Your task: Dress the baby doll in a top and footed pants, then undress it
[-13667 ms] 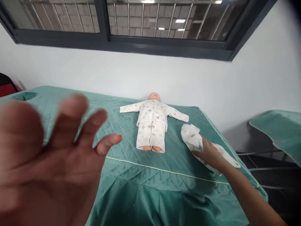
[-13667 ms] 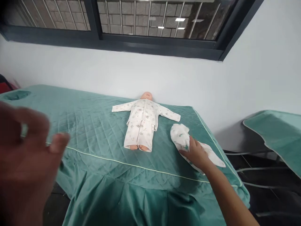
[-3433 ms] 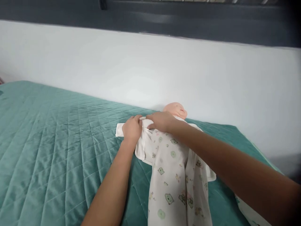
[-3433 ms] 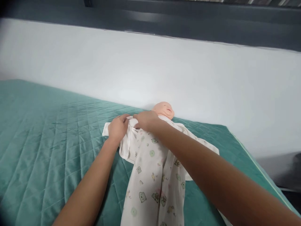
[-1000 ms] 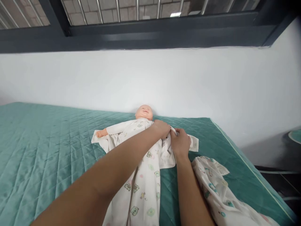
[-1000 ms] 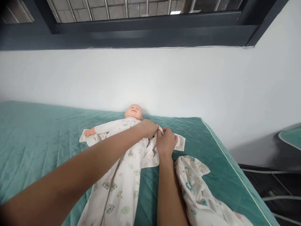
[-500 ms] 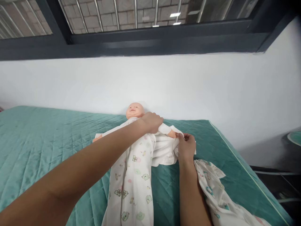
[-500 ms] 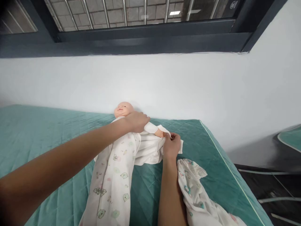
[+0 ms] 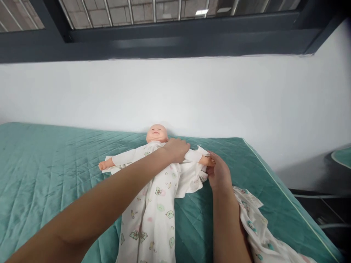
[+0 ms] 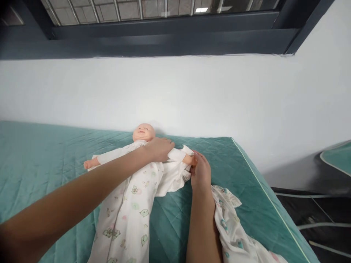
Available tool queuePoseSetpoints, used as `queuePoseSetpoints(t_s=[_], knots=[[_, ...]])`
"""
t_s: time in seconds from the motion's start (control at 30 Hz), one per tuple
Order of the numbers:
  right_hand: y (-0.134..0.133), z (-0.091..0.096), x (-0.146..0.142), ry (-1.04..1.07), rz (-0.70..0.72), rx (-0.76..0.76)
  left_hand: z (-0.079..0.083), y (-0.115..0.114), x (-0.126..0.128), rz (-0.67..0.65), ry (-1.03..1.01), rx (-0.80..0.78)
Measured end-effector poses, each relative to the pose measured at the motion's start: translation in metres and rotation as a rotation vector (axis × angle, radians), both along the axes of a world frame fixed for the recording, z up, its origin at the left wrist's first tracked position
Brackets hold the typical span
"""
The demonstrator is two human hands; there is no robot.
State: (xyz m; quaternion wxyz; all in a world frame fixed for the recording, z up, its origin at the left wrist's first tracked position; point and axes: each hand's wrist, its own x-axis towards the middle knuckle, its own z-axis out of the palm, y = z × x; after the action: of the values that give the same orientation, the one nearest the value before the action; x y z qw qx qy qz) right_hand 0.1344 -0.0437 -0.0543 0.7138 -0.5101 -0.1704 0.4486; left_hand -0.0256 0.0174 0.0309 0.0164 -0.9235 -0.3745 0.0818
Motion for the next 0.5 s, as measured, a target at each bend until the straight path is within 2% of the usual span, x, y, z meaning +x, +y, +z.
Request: queuePoseSetpoints(t_s=[0.2,0.4,0.5], knots=[[-0.005,0.01,-0.002,-0.123,-0.026,-0.103,-0.009,-0.007,-0.002,-0.038,-0.059,-0.033],[-0.004,0.01,0.005,-0.061,0.012,-0.139,-0.008,-0.009,-0.001,-0.089,-0.112,-0.078],[-0.002,0.006,0.007,-0.361,-0.135,-0.124,-0.002,-0.01,-0.009,-0.016,-0.106,-0.099]])
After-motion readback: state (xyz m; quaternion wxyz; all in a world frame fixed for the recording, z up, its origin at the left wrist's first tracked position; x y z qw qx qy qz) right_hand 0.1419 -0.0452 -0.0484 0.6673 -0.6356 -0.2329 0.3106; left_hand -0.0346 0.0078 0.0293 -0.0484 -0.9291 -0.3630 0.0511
